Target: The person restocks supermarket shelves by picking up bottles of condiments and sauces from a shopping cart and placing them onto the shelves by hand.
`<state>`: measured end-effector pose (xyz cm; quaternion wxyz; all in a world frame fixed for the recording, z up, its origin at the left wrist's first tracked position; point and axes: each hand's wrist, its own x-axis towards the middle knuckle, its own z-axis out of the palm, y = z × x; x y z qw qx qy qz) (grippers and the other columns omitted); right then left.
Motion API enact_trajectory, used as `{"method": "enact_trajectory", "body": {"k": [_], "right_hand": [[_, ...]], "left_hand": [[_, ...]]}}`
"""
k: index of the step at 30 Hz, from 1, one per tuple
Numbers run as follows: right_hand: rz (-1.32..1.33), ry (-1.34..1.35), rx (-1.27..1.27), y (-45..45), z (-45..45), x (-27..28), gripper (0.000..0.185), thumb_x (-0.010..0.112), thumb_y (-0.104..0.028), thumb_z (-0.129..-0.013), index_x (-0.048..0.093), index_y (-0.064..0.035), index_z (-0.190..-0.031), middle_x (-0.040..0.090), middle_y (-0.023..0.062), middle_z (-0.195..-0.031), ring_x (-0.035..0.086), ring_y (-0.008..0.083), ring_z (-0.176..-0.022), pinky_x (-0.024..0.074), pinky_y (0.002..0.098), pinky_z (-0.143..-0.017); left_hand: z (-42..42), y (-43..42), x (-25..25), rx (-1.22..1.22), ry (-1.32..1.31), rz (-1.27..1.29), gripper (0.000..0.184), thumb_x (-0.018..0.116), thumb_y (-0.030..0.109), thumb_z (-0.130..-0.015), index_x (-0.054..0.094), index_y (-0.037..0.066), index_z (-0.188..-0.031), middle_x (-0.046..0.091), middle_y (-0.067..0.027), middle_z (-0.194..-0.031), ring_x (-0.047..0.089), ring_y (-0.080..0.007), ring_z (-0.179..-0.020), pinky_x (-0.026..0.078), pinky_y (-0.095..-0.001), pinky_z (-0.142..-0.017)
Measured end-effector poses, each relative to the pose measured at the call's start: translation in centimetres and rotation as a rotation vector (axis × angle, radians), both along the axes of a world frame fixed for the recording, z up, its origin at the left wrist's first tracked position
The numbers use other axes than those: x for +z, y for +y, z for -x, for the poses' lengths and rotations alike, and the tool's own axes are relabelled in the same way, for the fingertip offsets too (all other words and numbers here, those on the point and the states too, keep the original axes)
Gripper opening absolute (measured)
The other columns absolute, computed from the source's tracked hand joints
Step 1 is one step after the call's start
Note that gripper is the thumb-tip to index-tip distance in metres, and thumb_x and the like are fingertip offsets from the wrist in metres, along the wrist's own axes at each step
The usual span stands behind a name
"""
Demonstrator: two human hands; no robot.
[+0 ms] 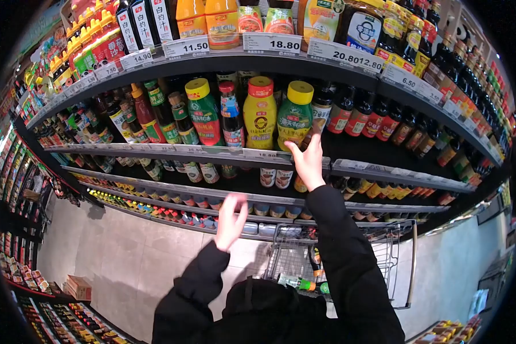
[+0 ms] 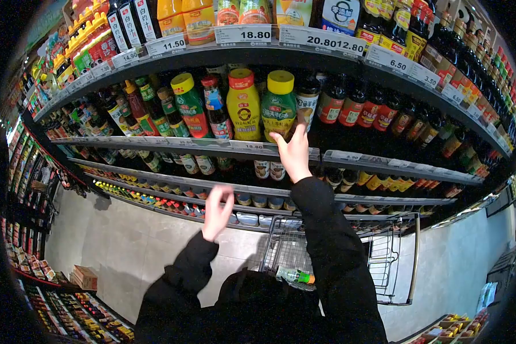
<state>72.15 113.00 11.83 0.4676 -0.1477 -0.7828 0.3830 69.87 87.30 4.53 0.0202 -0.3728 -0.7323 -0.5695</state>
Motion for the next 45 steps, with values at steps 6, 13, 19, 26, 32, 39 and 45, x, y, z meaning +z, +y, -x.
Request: {"method": "enact_trajectory", "body": {"k": [6, 13, 19, 26, 32, 39, 45], "right_hand": [[0.004, 0.019, 0.017, 0.2, -0.2, 0.0, 0.071, 0.078, -0.017, -0.079, 0.037, 0.0005, -0.134, 0.059, 0.027, -0.117, 0.059, 0.0422, -0.109, 0.05, 0.0442, -0.089], [0.048, 0.02, 0.037, 0.6, 0.0, -0.6, 0.07, 0.078, -0.017, -0.078, 0.038, 0.0014, -0.132, 0.06, 0.0275, -0.116, 0.059, 0.0425, -0.108, 0.0499, 0.0443, -0.089], [0.014, -0.009, -0.015, 0.7, 0.1, -0.7, 0.074, 0.078, -0.007, -0.077, 0.035, -0.0019, -0.138, 0.06, 0.0207, -0.119, 0.062, 0.028, -0.109, 0.0512, 0.0376, -0.091], [0.033, 0.012, 0.035, 0.9, 0.0, -0.7, 0.076, 0.078, -0.007, -0.078, 0.033, -0.0033, -0.14, 0.06, 0.0205, -0.119, 0.062, 0.0281, -0.109, 0.0515, 0.0376, -0.091], [0.06, -0.037, 0.053, 1.2, 0.0, -1.0, 0.076, 0.077, -0.005, -0.079, 0.032, -0.0033, -0.14, 0.062, 0.0199, -0.118, 0.064, 0.0258, -0.107, 0.0526, 0.0364, -0.089], [0.146, 0.098, 0.139, 0.8, -0.1, -0.1, 0.069, 0.078, -0.011, -0.076, 0.04, -0.0027, -0.134, 0.064, 0.0248, -0.112, 0.064, 0.0359, -0.105, 0.0513, 0.0409, -0.088], [0.179, 0.138, 0.176, 0.8, -0.3, 0.1, 0.073, 0.075, 0.003, -0.077, 0.036, -0.0027, -0.138, 0.064, 0.0179, -0.115, 0.064, 0.0222, -0.106, 0.0529, 0.0349, -0.089]], "left_hand": [[4.8, 8.6, 15.9, 0.186, 0.622, -0.236, 0.036, 0.066, 0.005, -0.083, 0.052, -0.001, -0.116, 0.053, -0.0175, -0.113, 0.052, -0.0327, -0.108, 0.042, -0.0389, -0.094], [9.4, 14.8, 18.7, 0.207, 0.496, -0.078, 0.073, 0.071, 0.026, -0.081, 0.034, -0.008, -0.133, 0.044, -0.036, -0.122, 0.044, -0.0504, -0.116, 0.04, -0.0493, -0.098], [11.1, 16.0, 17.6, 0.211, 0.469, -0.107, 0.071, 0.066, 0.017, -0.083, 0.029, -0.009, -0.138, 0.042, -0.0375, -0.131, 0.042, -0.0526, -0.121, 0.04, -0.0484, -0.1], [11.1, 14.6, 18.1, 0.064, 0.362, -0.11, 0.059, 0.067, 0.015, -0.081, 0.039, -0.006, -0.129, 0.053, -0.0332, -0.117, 0.051, -0.0479, -0.11, 0.043, -0.0459, -0.094], [11.1, 14.7, 17.8, 0.098, 0.418, -0.132, 0.05, 0.067, 0.013, -0.08, 0.043, -0.004, -0.12, 0.061, -0.0288, -0.098, 0.062, -0.0434, -0.089, 0.05, -0.042, -0.076], [10.8, 14.5, 18.3, 0.044, 0.328, -0.138, 0.048, 0.068, 0.013, -0.079, 0.045, -0.002, -0.119, 0.054, -0.0313, -0.109, 0.057, -0.0468, -0.101, 0.047, -0.0443, -0.084], [11.2, 14.5, 17.8, 0.039, 0.354, -0.136, 0.047, 0.068, 0.011, -0.079, 0.044, -0.001, -0.117, 0.054, -0.0309, -0.109, 0.059, -0.0462, -0.098, 0.048, -0.0437, -0.083]]}}
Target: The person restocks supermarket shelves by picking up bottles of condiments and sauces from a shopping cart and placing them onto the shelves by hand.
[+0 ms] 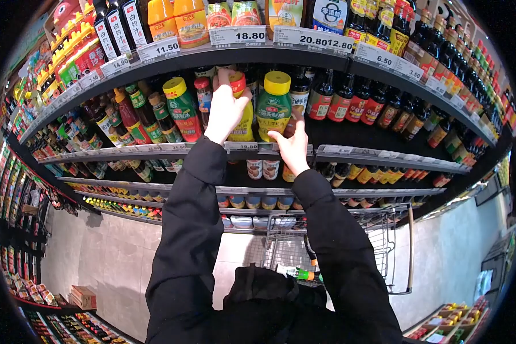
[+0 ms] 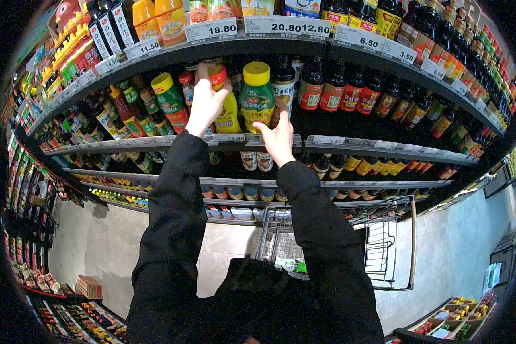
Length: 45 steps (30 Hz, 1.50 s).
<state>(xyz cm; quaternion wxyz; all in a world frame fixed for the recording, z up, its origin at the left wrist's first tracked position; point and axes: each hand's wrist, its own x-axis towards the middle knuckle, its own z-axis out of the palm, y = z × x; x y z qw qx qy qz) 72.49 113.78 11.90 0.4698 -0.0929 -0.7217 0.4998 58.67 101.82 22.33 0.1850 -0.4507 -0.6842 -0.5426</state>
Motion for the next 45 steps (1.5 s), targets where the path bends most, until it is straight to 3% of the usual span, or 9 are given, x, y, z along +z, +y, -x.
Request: {"method": "enact_trajectory", "body": {"k": [3, 25, 28, 30, 35, 36, 40, 42, 45], "right_hand": [[0.054, 0.023, 0.019, 0.1, -0.3, 0.0, 0.072, 0.075, 0.003, -0.077, 0.036, -0.0025, -0.137, 0.064, 0.0181, -0.115, 0.064, 0.022, -0.106, 0.0531, 0.0347, -0.09], [0.07, 0.005, 0.05, 0.2, 0.5, -0.5, 0.077, 0.072, 0.007, -0.078, 0.033, -0.0027, -0.144, 0.062, 0.0176, -0.12, 0.063, 0.0212, -0.108, 0.0525, 0.0334, -0.092], [0.101, -0.012, 0.05, 0.0, 0.1, -0.1, 0.077, 0.076, -0.001, -0.076, 0.038, -0.0058, -0.143, 0.064, 0.0181, -0.121, 0.065, 0.023, -0.108, 0.0512, 0.0344, -0.093], [0.089, -0.052, 0.038, 0.0, 0.0, -0.2, 0.076, 0.076, -0.004, -0.078, 0.038, -0.0061, -0.143, 0.064, 0.0186, -0.119, 0.065, 0.0244, -0.108, 0.0516, 0.0351, -0.092], [-0.098, -0.062, -0.053, 0.0, -0.4, -0.6, 0.072, 0.074, -0.019, -0.082, 0.035, -0.0046, -0.141, 0.059, 0.0258, -0.122, 0.058, 0.0403, -0.114, 0.0483, 0.0434, -0.094], [-0.182, -0.161, -0.107, 0.0, -0.7, -0.7, 0.08, 0.074, -0.009, -0.082, 0.028, -0.0023, -0.146, 0.06, 0.0229, -0.121, 0.061, 0.0299, -0.113, 0.0484, 0.0383, -0.098], [-0.291, -0.16, -0.249, -0.9, -1.2, -0.6, 0.067, 0.075, -0.026, -0.08, 0.041, 0.0029, -0.13, 0.058, 0.03, -0.114, 0.057, 0.0448, -0.107, 0.0478, 0.0465, -0.092], [-0.25, -0.288, -0.183, -1.1, -1.7, -0.4, 0.078, 0.07, -0.019, -0.081, 0.028, -0.0018, -0.145, 0.051, 0.0278, -0.127, 0.049, 0.0426, -0.118, 0.0432, 0.0464, -0.099], [-0.357, -0.208, -0.258, -0.4, -1.5, -1.4, 0.061, 0.068, -0.02, -0.084, 0.039, 0.0034, -0.131, 0.057, 0.0273, -0.111, 0.054, 0.0428, -0.106, 0.0463, 0.0464, -0.091]], "left_hand": [[1.0, 0.2, -0.9, 0.071, 0.075, 0.047, 0.041, 0.066, 0.014, -0.082, 0.046, -0.004, -0.112, 0.065, -0.0243, -0.088, 0.067, -0.0335, -0.076, 0.051, -0.038, -0.067], [0.2, -0.1, -0.8, 0.108, 0.127, 0.042, 0.041, 0.068, 0.015, -0.083, 0.045, -0.003, -0.111, 0.062, -0.0247, -0.088, 0.063, -0.0398, -0.084, 0.05, -0.0412, -0.075], [0.2, 0.2, -0.9, 0.086, 0.159, -0.101, 0.038, 0.07, 0.025, -0.083, 0.055, -0.01, -0.075, 0.059, -0.0292, -0.071, 0.062, -0.0439, -0.072, 0.048, -0.0463, -0.063], [0.1, -0.1, -0.7, 0.093, 0.037, 0.091, 0.039, 0.067, 0.016, -0.085, 0.046, -0.003, -0.111, 0.064, -0.0252, -0.088, 0.064, -0.0388, -0.084, 0.05, -0.0413, -0.075], [-2.3, -0.5, -0.3, 0.208, 0.173, -0.127, 0.045, 0.066, 0.018, -0.086, 0.048, -0.001, -0.123, 0.057, -0.0234, -0.115, 0.055, -0.0334, -0.109, 0.044, -0.0402, -0.09], [-3.7, -1.1, -0.1, 0.262, 0.061, -0.11, 0.045, 0.066, 0.015, -0.087, 0.048, -0.001, -0.124, 0.051, -0.0203, -0.122, 0.049, -0.0302, -0.119, 0.039, -0.0402, -0.1], [-6.2, -2.0, -3.9, 0.191, 0.063, -0.402, 0.04, 0.063, -0.003, -0.083, 0.048, -0.001, -0.12, 0.048, -0.0141, -0.126, 0.048, -0.024, -0.12, 0.036, -0.0359, -0.108], [-8.7, -2.5, -6.1, 0.102, -0.05, -0.428, 0.036, 0.06, -0.005, -0.083, 0.049, 0.0, -0.116, 0.047, -0.0142, -0.126, 0.048, -0.0244, -0.121, 0.035, -0.0364, -0.108], [-12.1, -2.6, -10.2, 0.015, -0.182, -0.365, 0.035, 0.057, -0.009, -0.081, 0.049, 0.001, -0.113, 0.047, -0.0144, -0.126, 0.047, -0.0242, -0.122, 0.034, -0.0378, -0.109]]}}
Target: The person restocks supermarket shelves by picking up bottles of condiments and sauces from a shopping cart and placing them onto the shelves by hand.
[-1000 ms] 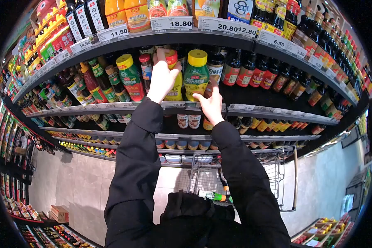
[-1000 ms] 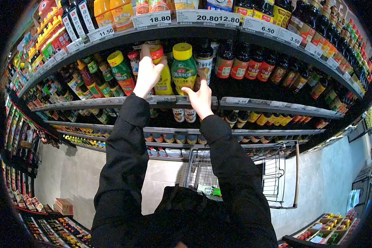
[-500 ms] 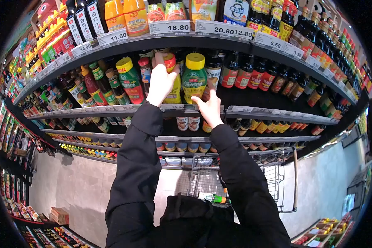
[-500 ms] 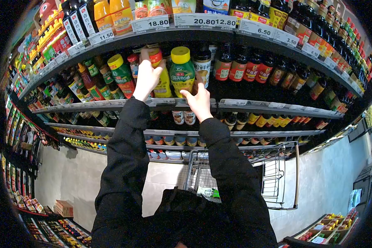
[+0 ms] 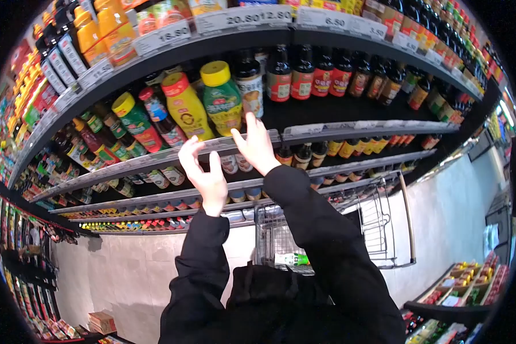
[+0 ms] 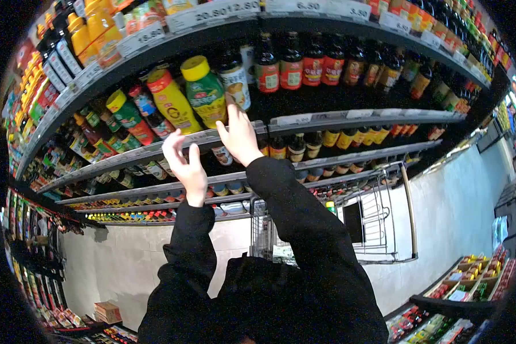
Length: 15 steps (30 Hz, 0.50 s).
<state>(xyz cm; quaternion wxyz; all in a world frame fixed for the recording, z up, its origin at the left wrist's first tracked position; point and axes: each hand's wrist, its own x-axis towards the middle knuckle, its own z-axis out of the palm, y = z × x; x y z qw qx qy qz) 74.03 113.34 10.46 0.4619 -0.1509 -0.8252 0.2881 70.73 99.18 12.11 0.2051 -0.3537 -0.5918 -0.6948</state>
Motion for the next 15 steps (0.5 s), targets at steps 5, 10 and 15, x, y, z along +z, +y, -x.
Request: {"method": "enact_trajectory", "body": {"k": [5, 10, 15], "right_hand": [[0.028, 0.032, -0.026, 0.0, 0.0, -0.2, 0.043, 0.068, -0.02, -0.084, 0.048, 0.0023, -0.115, 0.059, 0.0245, -0.1, 0.057, 0.0409, -0.098, 0.048, 0.0463, -0.083], [0.017, 0.205, 0.065, -0.3, -3.1, -0.7, 0.04, 0.059, -0.004, -0.082, 0.052, 0.0, -0.12, 0.059, 0.0182, -0.113, 0.055, 0.036, -0.108, 0.0462, 0.0424, -0.093], [0.279, 0.062, 0.064, -1.5, -13.7, -12.1, 0.024, 0.059, -0.004, -0.083, 0.061, -0.004, -0.107, 0.065, 0.014, -0.102, 0.061, 0.0341, -0.097, 0.0504, 0.0408, -0.084]], "left_hand": [[-3.4, 0.3, -8.3, -0.053, -0.142, 0.21, 0.029, 0.06, -0.007, -0.081, 0.051, 0.002, -0.107, 0.049, -0.0136, -0.122, 0.051, -0.0218, -0.112, 0.041, -0.0347, -0.102], [-7.4, -2.1, -14.9, -0.083, -0.232, 0.393, 0.017, 0.06, -0.001, -0.078, 0.055, 0.0, -0.094, 0.057, -0.0164, -0.107, 0.055, -0.0316, -0.106, 0.04, -0.0394, -0.097], [-11.2, -6.5, -22.7, -0.12, -0.486, 0.861, 0.027, 0.06, 0.001, -0.079, 0.054, 0.0, -0.106, 0.053, -0.0154, -0.108, 0.052, -0.0318, -0.106, 0.042, -0.0371, -0.094]]}}
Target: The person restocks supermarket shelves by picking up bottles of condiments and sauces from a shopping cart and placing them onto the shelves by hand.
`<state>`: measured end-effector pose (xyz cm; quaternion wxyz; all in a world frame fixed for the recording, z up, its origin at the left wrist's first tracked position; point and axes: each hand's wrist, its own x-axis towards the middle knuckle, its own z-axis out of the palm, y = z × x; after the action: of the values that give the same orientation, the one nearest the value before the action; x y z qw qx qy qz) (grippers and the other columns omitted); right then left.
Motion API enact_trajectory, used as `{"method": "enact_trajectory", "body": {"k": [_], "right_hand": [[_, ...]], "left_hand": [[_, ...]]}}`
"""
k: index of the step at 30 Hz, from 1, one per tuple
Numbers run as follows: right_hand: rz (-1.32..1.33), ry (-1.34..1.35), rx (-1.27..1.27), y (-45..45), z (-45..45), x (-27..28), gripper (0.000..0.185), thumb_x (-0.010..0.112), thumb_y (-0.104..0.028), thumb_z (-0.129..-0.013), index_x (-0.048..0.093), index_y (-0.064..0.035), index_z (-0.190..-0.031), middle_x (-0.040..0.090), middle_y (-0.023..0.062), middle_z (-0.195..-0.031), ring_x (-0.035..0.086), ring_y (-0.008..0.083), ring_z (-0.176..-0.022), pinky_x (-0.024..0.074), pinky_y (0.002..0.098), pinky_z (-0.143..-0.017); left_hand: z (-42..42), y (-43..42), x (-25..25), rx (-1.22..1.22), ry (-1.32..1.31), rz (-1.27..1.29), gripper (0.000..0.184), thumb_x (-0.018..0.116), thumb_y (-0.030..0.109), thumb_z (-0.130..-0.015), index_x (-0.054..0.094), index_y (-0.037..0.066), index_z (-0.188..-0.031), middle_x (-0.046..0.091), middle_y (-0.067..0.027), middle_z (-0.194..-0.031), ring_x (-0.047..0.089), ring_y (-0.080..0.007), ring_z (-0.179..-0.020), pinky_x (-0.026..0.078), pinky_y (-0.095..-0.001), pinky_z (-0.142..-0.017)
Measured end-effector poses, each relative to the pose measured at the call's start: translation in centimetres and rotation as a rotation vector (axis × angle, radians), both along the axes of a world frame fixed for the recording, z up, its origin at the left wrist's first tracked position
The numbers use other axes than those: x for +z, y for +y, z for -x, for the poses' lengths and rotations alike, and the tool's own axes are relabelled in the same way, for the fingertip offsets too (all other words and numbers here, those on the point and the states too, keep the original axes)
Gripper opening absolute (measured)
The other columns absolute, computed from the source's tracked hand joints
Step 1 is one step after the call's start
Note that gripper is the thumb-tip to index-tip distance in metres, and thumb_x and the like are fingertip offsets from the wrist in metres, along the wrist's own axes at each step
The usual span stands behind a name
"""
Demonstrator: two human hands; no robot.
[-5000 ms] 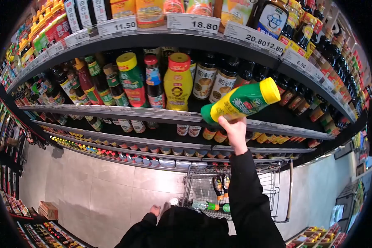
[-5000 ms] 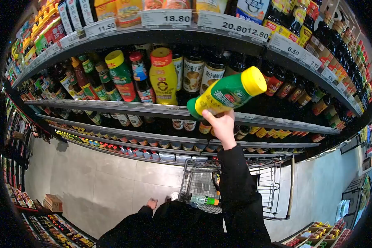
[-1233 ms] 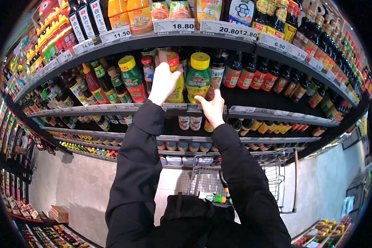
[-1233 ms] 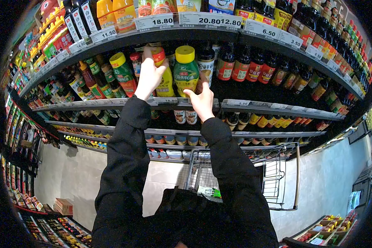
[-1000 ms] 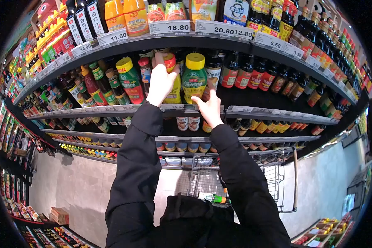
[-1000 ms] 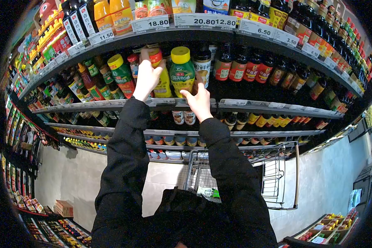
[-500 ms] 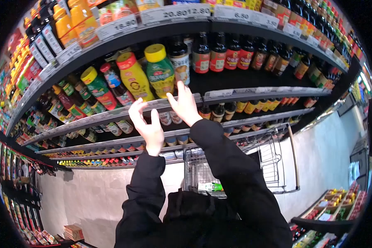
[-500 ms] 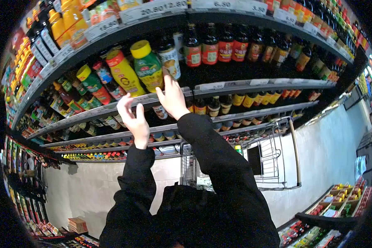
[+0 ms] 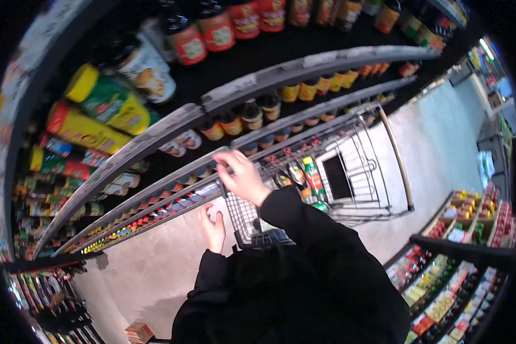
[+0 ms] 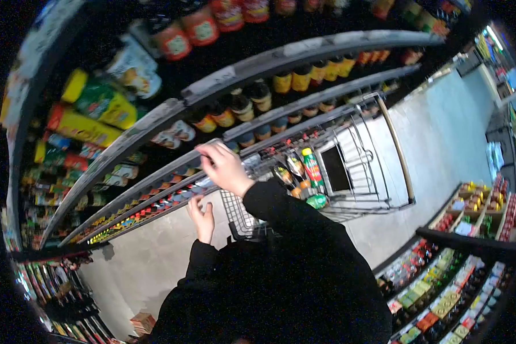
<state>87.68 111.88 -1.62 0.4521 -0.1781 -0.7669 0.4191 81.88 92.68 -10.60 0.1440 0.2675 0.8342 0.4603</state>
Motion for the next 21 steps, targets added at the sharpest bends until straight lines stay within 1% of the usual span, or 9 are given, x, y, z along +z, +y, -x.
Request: {"method": "enact_trajectory", "body": {"k": [1, 4, 6, 10, 12, 14, 16, 20, 21], "right_hand": [[0.101, -0.145, -0.038, -0.1, -2.9, -4.0, 0.024, 0.06, -0.005, -0.083, 0.061, -0.0033, -0.107, 0.066, 0.0145, -0.1, 0.062, 0.0352, -0.096, 0.0508, 0.0413, -0.083], [0.498, -0.53, -0.172, -0.5, -12.5, -19.4, 0.028, 0.064, -0.012, -0.08, 0.06, 0.0004, -0.104, 0.067, 0.0193, -0.096, 0.064, 0.0392, -0.094, 0.0518, 0.0429, -0.081], [0.501, -0.726, -0.267, -0.5, -19.1, -27.2, 0.031, 0.066, -0.017, -0.077, 0.06, 0.0006, -0.101, 0.067, 0.0227, -0.093, 0.065, 0.0399, -0.091, 0.0527, 0.0453, -0.079], [0.594, -1.249, -0.324, 2.3, -25.8, -30.3, 0.046, 0.073, -0.022, -0.072, 0.059, 0.003, -0.107, 0.067, 0.0254, -0.094, 0.067, 0.0402, -0.09, 0.054, 0.0469, -0.078], [0.683, -1.277, -0.334, 3.6, -27.5, -32.9, 0.051, 0.074, -0.025, -0.071, 0.057, 0.0039, -0.109, 0.067, 0.0263, -0.097, 0.066, 0.0403, -0.093, 0.0535, 0.047, -0.081], [0.739, -1.316, -0.328, 4.8, -28.5, -36.8, 0.054, 0.075, -0.026, -0.07, 0.056, 0.0031, -0.111, 0.067, 0.0261, -0.1, 0.065, 0.041, -0.097, 0.0523, 0.0472, -0.085], [0.851, -1.329, -0.311, 5.2, -28.7, -40.5, 0.064, 0.075, -0.028, -0.07, 0.05, 0.0032, -0.12, 0.065, 0.0279, -0.107, 0.063, 0.042, -0.102, 0.0508, 0.0471, -0.089], [0.912, -1.119, -0.508, 3.4, -27.3, -47.0, 0.082, 0.081, -0.034, -0.068, 0.038, 0.0032, -0.127, 0.056, 0.0267, -0.123, 0.056, 0.039, -0.115, 0.0469, 0.0453, -0.095], [1.004, -0.888, -0.546, 2.9, -26.9, -48.8, 0.084, 0.081, -0.029, -0.07, 0.035, 0.0021, -0.133, 0.053, 0.0243, -0.127, 0.055, 0.0358, -0.117, 0.0447, 0.0421, -0.097]], "left_hand": [[-0.2, -1.1, -2.9, -0.034, -0.064, 0.11, 0.043, 0.063, 0.003, -0.079, 0.048, 0.0, -0.12, 0.05, -0.0191, -0.117, 0.049, -0.0359, -0.112, 0.041, -0.0402, -0.096], [-2.4, -2.2, -9.6, -0.072, -0.061, 0.167, 0.059, 0.066, 0.007, -0.078, 0.041, -0.002, -0.129, 0.046, -0.0242, -0.123, 0.045, -0.0402, -0.117, 0.037, -0.0443, -0.101], [-3.4, -2.0, -12.6, -0.094, -0.137, 0.238, 0.073, 0.07, 0.012, -0.076, 0.032, -0.003, -0.136, 0.042, -0.0277, -0.126, 0.042, -0.0433, -0.121, 0.034, -0.0468, -0.105], [-6.1, -1.2, -15.9, -0.124, 0.059, 0.364, 0.087, 0.072, 0.016, -0.076, 0.022, -0.001, -0.146, 0.042, -0.0271, -0.13, 0.042, -0.0436, -0.122, 0.036, -0.046, -0.103], [-7.4, -0.2, -14.6, -0.068, 0.095, 0.532, 0.093, 0.07, 0.016, -0.077, 0.015, 0.001, -0.15, 0.041, -0.0268, -0.134, 0.045, -0.0438, -0.12, 0.04, -0.0455, -0.101], [-7.8, 0.9, -14.3, -0.048, 0.01, 0.621, 0.097, 0.068, 0.006, -0.076, 0.007, 0.0, -0.151, 0.038, -0.0285, -0.138, 0.039, -0.0425, -0.129, 0.034, -0.0434, -0.108], [-7.7, 0.4, -15.2, -0.033, 0.099, 0.568, 0.096, 0.068, 0.016, -0.077, 0.01, 0.002, -0.151, 0.04, -0.0274, -0.137, 0.045, -0.0442, -0.122, 0.04, -0.0455, -0.101], [-7.4, 0.2, -16.3, -0.032, 0.109, 0.616, 0.098, 0.068, 0.015, -0.076, 0.008, 0.002, -0.152, 0.04, -0.0284, -0.136, 0.045, -0.0436, -0.122, 0.041, -0.0455, -0.102], [-7.6, 0.5, -15.9, -0.027, 0.115, 0.612, 0.099, 0.068, 0.015, -0.076, 0.006, 0.002, -0.152, 0.041, -0.0281, -0.135, 0.048, -0.0425, -0.12, 0.042, -0.0452, -0.1]]}}
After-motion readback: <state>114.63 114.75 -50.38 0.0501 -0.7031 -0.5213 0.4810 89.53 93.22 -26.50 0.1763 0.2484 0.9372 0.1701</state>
